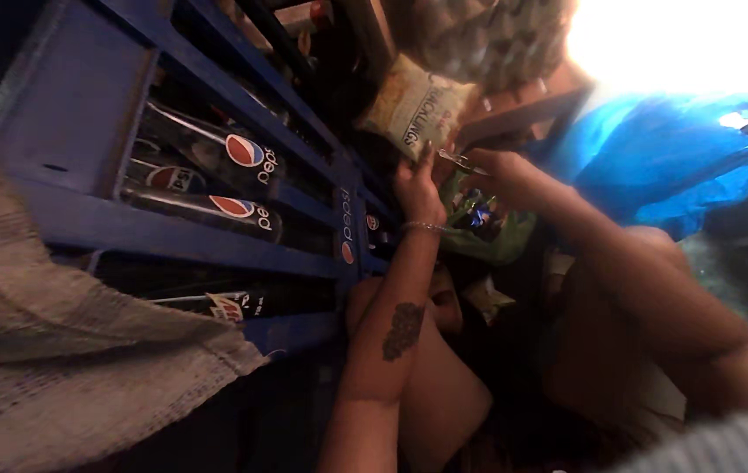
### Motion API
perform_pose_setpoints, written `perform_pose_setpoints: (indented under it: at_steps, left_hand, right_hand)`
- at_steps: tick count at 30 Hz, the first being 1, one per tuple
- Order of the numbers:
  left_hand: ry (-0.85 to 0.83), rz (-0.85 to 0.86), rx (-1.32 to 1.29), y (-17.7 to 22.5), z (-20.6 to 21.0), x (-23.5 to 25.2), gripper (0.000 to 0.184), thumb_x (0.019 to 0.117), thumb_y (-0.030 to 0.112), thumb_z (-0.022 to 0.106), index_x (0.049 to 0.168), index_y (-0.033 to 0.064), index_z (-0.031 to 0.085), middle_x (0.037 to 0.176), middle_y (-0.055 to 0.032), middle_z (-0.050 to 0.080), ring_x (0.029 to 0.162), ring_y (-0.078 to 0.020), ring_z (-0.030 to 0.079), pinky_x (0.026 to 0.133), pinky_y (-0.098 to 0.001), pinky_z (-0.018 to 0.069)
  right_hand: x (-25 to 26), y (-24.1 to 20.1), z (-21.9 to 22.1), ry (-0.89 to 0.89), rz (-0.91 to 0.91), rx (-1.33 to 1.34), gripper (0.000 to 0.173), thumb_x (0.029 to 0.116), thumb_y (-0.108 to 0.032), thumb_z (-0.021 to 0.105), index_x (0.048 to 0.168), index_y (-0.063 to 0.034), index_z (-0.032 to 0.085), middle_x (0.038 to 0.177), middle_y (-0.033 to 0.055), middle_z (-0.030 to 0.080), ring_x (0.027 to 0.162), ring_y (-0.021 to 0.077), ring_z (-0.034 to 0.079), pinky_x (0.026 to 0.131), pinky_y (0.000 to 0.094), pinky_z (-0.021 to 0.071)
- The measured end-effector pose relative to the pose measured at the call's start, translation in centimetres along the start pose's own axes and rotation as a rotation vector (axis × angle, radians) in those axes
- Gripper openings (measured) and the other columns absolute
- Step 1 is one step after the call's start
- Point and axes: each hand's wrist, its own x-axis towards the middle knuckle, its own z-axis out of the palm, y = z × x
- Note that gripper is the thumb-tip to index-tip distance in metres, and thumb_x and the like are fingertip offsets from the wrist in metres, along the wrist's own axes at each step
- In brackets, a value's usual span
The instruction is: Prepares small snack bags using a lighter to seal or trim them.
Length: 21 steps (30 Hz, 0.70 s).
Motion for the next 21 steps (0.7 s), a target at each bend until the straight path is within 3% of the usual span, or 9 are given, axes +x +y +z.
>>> perform_pose_setpoints:
  at_steps: [2, 4, 6, 10, 13, 17, 21]
  left_hand:
    - [0.003, -0.019, -0.040, 0.3, 0.0, 0.0, 0.029, 0.1073, 0.012, 0.052, 0.130, -0.0046, 0.051, 0.112, -0.0174, 0.070, 0.098, -0.0248, 0.073, 0.087, -0.0375, 0.0614]
    - [0.009, -0.015, -0.063, 0.6, 0.0, -0.1, 0.029, 0.1074, 0.013, 0.052, 0.131, -0.0031, 0.051, 0.109, -0.0169, 0.071, 0.096, -0.0254, 0.074, 0.084, -0.0388, 0.0627]
    - [0.006, -0.002, -0.068, 0.7, 0.0, -0.1, 0.030, 0.1073, 0.014, 0.052, 0.132, -0.0017, 0.050, 0.110, -0.0167, 0.070, 0.095, -0.0260, 0.074, 0.082, -0.0398, 0.0633]
    - [0.007, -0.002, -0.056, 0.7, 0.0, -0.2, 0.032, 0.1069, 0.014, 0.053, 0.136, -0.0007, 0.049, 0.111, -0.0167, 0.070, 0.095, -0.0256, 0.074, 0.081, -0.0398, 0.0631]
    - [0.014, -0.013, -0.047, 0.8, 0.1, -0.3, 0.030, 0.1067, 0.013, 0.053, 0.133, -0.0015, 0.051, 0.111, -0.0167, 0.070, 0.096, -0.0258, 0.074, 0.081, -0.0397, 0.0629]
    - [0.012, 0.016, -0.032, 1.2, 0.2, -0.4, 0.028, 0.1066, 0.014, 0.054, 0.129, -0.0029, 0.053, 0.105, -0.0163, 0.072, 0.091, -0.0252, 0.075, 0.080, -0.0380, 0.0636]
    - [-0.013, 0.119, 0.033, 0.9, -0.3, -0.1, 0.030, 0.1051, 0.009, 0.055, 0.132, -0.0051, 0.052, 0.112, -0.0185, 0.069, 0.096, -0.0263, 0.074, 0.084, -0.0403, 0.0633]
  right_hand:
    - [0.0, 0.1, 0.2, 0.044, 0.013, 0.045, 0.038, 0.1005, -0.029, 0.067, 0.128, -0.0049, 0.058, 0.106, 0.0185, 0.067, 0.093, 0.0330, 0.067, 0.082, 0.0542, 0.0544]
    - [0.0, 0.1, 0.6, 0.121, 0.032, 0.047, 0.040, 0.0971, -0.027, 0.072, 0.125, -0.0017, 0.058, 0.116, 0.0212, 0.062, 0.101, 0.0349, 0.065, 0.087, 0.0546, 0.0536]
    - [-0.2, -0.1, 1.0, 0.182, 0.036, 0.030, 0.039, 0.0958, -0.027, 0.073, 0.121, -0.0003, 0.059, 0.120, 0.0224, 0.057, 0.101, 0.0354, 0.063, 0.086, 0.0535, 0.0539]
    - [-0.4, -0.2, 1.4, 0.200, -0.033, 0.013, 0.033, 0.0987, -0.030, 0.069, 0.115, -0.0023, 0.062, 0.094, 0.0162, 0.067, 0.084, 0.0316, 0.067, 0.076, 0.0532, 0.0546]
    - [-0.1, 0.2, 1.9, 0.154, -0.080, 0.024, 0.027, 0.1030, -0.025, 0.063, 0.112, 0.0000, 0.067, 0.090, 0.0172, 0.069, 0.082, 0.0324, 0.069, 0.078, 0.0538, 0.0550]
    - [-0.2, 0.1, 2.3, 0.143, -0.108, 0.128, 0.030, 0.1041, -0.019, 0.061, 0.128, -0.0013, 0.065, 0.088, 0.0128, 0.071, 0.069, 0.0214, 0.069, 0.071, 0.0411, 0.0594]
    - [-0.2, 0.1, 2.3, 0.082, -0.099, 0.129, 0.030, 0.1037, -0.018, 0.061, 0.129, -0.0017, 0.065, 0.086, 0.0112, 0.072, 0.070, 0.0208, 0.069, 0.072, 0.0410, 0.0589]
